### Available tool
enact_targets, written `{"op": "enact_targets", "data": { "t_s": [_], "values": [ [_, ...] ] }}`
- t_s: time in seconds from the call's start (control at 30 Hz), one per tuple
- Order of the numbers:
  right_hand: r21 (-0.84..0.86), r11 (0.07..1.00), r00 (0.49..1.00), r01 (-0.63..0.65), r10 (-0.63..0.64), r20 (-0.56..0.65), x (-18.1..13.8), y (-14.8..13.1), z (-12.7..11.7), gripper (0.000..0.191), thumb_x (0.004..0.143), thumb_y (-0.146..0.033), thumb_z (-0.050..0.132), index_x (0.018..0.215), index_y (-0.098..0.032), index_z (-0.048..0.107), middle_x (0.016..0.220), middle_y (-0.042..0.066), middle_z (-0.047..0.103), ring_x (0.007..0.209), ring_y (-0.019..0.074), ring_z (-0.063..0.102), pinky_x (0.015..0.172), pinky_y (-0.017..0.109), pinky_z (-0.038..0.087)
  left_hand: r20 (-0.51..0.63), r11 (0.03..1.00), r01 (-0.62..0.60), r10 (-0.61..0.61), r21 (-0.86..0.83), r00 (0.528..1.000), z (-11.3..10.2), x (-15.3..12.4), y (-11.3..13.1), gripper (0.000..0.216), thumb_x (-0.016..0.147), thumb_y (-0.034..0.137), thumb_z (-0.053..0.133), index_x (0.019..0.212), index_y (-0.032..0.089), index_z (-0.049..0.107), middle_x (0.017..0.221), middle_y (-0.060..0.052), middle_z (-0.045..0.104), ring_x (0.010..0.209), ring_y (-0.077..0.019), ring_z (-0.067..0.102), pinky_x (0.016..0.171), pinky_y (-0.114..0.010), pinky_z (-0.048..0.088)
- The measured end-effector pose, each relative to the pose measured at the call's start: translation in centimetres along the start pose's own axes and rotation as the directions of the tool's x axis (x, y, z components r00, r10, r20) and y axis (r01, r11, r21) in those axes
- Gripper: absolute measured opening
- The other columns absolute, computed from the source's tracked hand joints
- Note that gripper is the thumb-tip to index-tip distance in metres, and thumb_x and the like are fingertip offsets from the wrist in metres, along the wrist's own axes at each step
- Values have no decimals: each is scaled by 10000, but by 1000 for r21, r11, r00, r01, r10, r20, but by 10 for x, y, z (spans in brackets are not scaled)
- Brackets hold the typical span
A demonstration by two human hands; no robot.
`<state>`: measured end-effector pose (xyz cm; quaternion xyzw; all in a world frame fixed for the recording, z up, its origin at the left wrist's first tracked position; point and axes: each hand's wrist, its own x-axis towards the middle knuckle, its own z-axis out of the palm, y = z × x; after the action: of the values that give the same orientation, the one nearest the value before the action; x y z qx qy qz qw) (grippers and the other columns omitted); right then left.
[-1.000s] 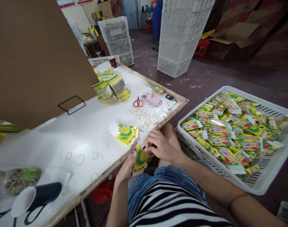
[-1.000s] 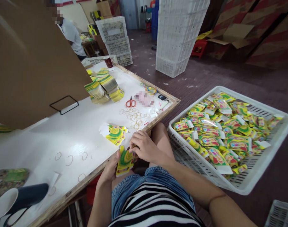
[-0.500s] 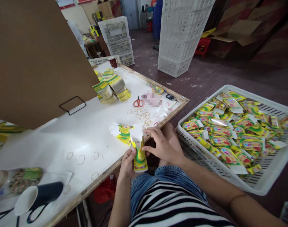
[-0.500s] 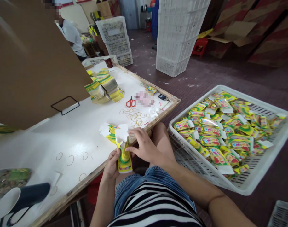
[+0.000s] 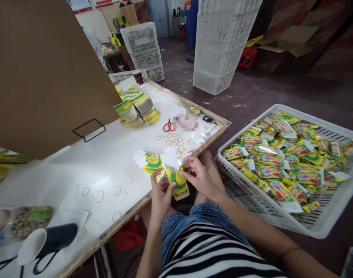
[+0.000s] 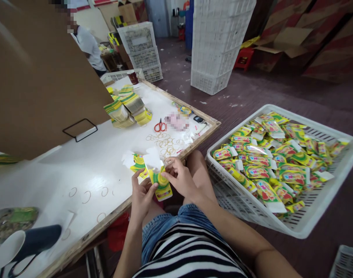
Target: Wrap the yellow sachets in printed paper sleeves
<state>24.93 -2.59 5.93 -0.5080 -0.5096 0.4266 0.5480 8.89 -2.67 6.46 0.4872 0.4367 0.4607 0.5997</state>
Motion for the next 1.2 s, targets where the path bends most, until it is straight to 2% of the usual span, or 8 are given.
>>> {"op": "enact_targets", "data": {
  "t_s": [0.13, 0.33, 0.43, 0.6, 0.73, 0.8, 0.93, 1.2],
  "values": [
    [55, 996, 981, 66, -75, 177, -1, -3, -9, 372, 860, -290, 592, 1219, -211, 528, 971, 42, 647, 791, 142, 617, 677, 250, 502, 144, 999, 21, -16, -35, 989, -4, -3, 9, 675, 810, 302, 687, 1358, 265, 295, 1105, -100, 700, 979, -229, 687, 818, -335, 541],
    [-43, 992, 934, 117, -95, 344, 4, -8, -24, 175, 904, -327, 543, 871, -169, 611, 751, 3, 591, 657, 122, 529, 605, 239, 445, 307, 991, 88, -54, -97, 950, -8, -5, 8, 434, 744, 204, 751, 1096, 225, 498, 1011, -53, 721, 893, -188, 698, 754, -257, 543],
    [-103, 981, 947, 167, -131, 294, 4, -7, -25, 185, 902, -321, 545, 815, -174, 615, 741, 14, 587, 684, 140, 529, 638, 262, 447, 287, 990, 94, -59, -109, 956, -5, -5, 2, 517, 731, 204, 762, 1155, 245, 469, 996, -41, 718, 871, -183, 700, 750, -265, 550],
    [-25, 992, 978, 121, -115, 171, 1, -3, -20, 417, 894, -322, 571, 1292, -219, 501, 865, 29, 641, 803, 171, 605, 751, 311, 499, 243, 992, 105, -84, -76, 966, -3, -3, -2, 793, 726, 281, 767, 1373, 296, 309, 1077, -67, 702, 957, -227, 688, 801, -338, 558],
    [-117, 960, 955, 255, -231, 188, 2, -7, -26, 289, 917, -420, 528, 969, -210, 719, 966, 82, 640, 986, 219, 580, 896, 377, 456, 217, 995, 94, -87, -19, 972, -2, -2, -3, 559, 723, 309, 762, 1213, 233, 503, 1072, -83, 707, 947, -238, 689, 788, -334, 556],
    [-151, 962, 959, 228, -195, 207, 2, -8, -31, 334, 913, -454, 522, 936, -198, 736, 920, 73, 632, 893, 201, 583, 804, 338, 471, 189, 997, 83, -83, 12, 979, 1, -2, -4, 523, 735, 308, 749, 1198, 229, 519, 1055, -76, 713, 884, -230, 705, 741, -319, 563],
    [-230, 973, 951, 24, 49, 306, 0, -10, -32, 380, 838, -348, 630, 1188, -201, 616, 664, -36, 577, 576, 118, 502, 540, 227, 383, 129, 997, 58, -64, 55, 990, 7, -3, -6, 522, 761, 281, 723, 1237, 230, 516, 1095, -82, 704, 880, -224, 707, 725, -304, 571],
    [-468, 882, 970, 53, 67, 235, 0, -18, -25, 285, 801, -179, 589, 1082, -212, 554, 525, -84, 503, 505, 139, 514, 523, 228, 315, 197, 996, 81, -75, -27, 978, 9, -3, -7, 553, 779, 263, 708, 1282, 221, 482, 1149, -107, 690, 1037, -247, 668, 854, -344, 548]
  ]
}}
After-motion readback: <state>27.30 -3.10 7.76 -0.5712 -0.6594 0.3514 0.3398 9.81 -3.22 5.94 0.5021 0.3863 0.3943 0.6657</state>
